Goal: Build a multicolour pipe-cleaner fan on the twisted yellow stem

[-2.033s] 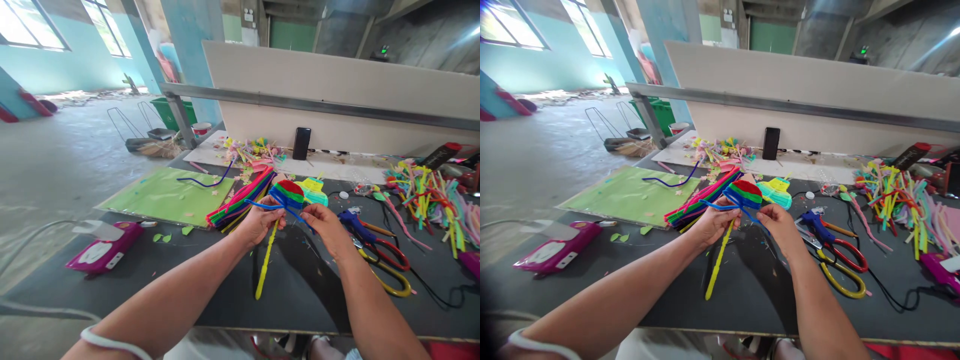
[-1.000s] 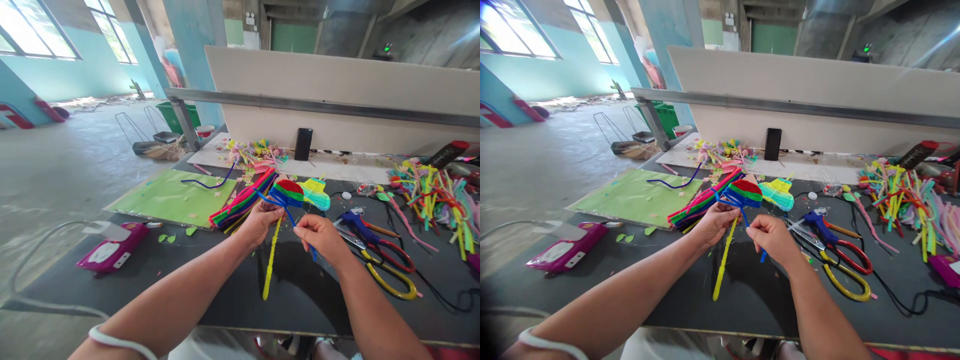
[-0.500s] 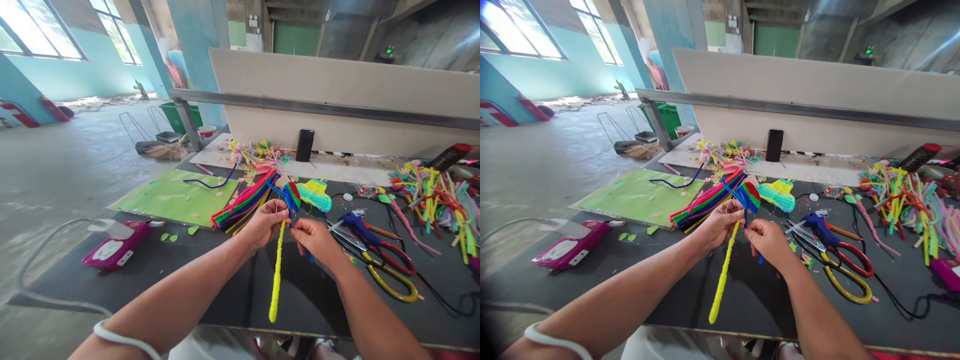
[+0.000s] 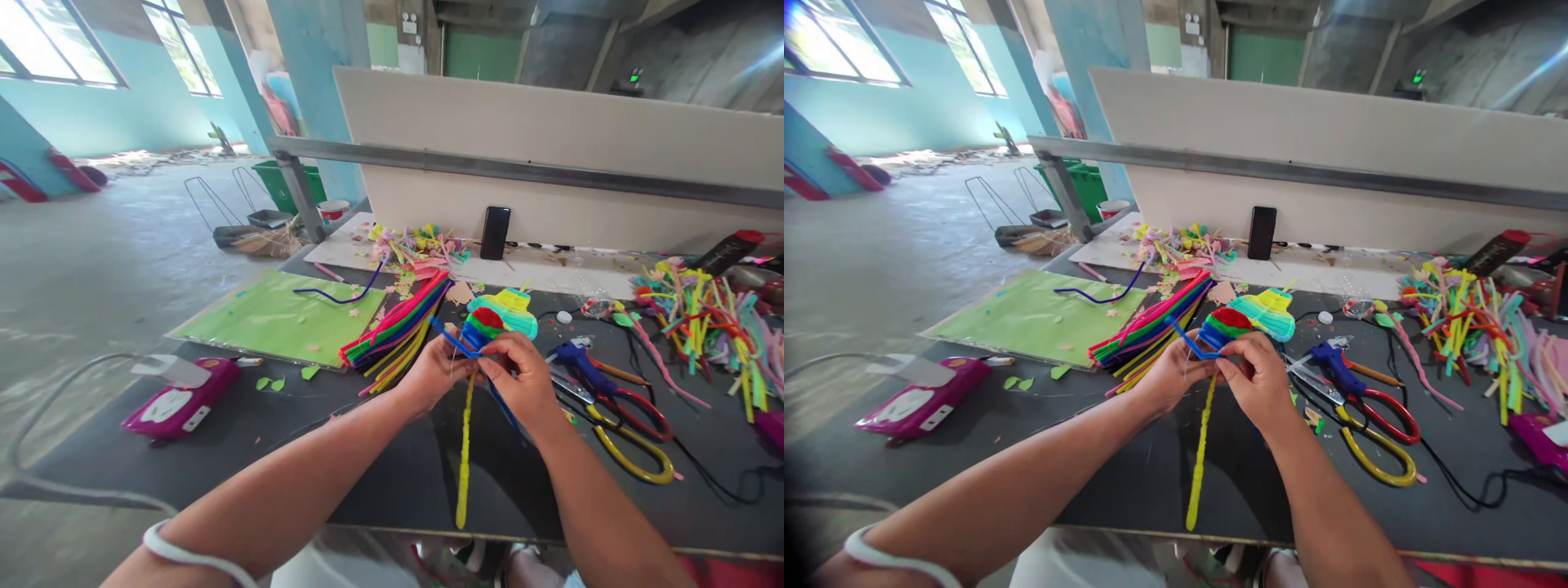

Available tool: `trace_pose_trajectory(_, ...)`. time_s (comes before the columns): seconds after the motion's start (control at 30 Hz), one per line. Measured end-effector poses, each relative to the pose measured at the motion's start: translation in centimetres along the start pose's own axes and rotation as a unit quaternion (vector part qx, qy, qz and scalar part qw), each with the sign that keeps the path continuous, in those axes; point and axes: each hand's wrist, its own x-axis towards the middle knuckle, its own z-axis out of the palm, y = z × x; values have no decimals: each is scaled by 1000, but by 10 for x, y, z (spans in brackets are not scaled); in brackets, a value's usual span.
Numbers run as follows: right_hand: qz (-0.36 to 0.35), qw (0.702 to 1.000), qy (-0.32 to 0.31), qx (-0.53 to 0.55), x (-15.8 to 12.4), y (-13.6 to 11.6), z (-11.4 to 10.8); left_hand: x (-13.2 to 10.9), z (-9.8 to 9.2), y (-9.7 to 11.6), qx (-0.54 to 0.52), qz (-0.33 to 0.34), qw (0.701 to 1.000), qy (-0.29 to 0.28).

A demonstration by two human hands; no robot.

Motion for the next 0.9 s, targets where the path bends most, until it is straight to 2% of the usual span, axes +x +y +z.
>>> trace_pose_trajectory(0.17,-55,997,-46,-15,-3,1,3,2,-3,-6,11,31,999,-13)
trace_pose_trajectory(0.23,-55,998,-41,3,-3,1,2,3,-4,-7,0,20,1000,-10)
trace_pose_trajectory(0.43,74,994,65,43,-1,2,-5,4,-9,3,-71,-34,997,-11)
trace_pose_trajectory(0.6,101,992,78,-1,-1,2,-6,6,-13,9,-88,-36,995,3)
trace_pose_trajectory(0.7,53,997,57,-26,-3,-1,-5,7,-13,7,-86,-31,996,18)
trace_pose_trajectory(0.9,-101,993,-53,-27,-6,4,-4,8,-13,4,-89,17,995,30)
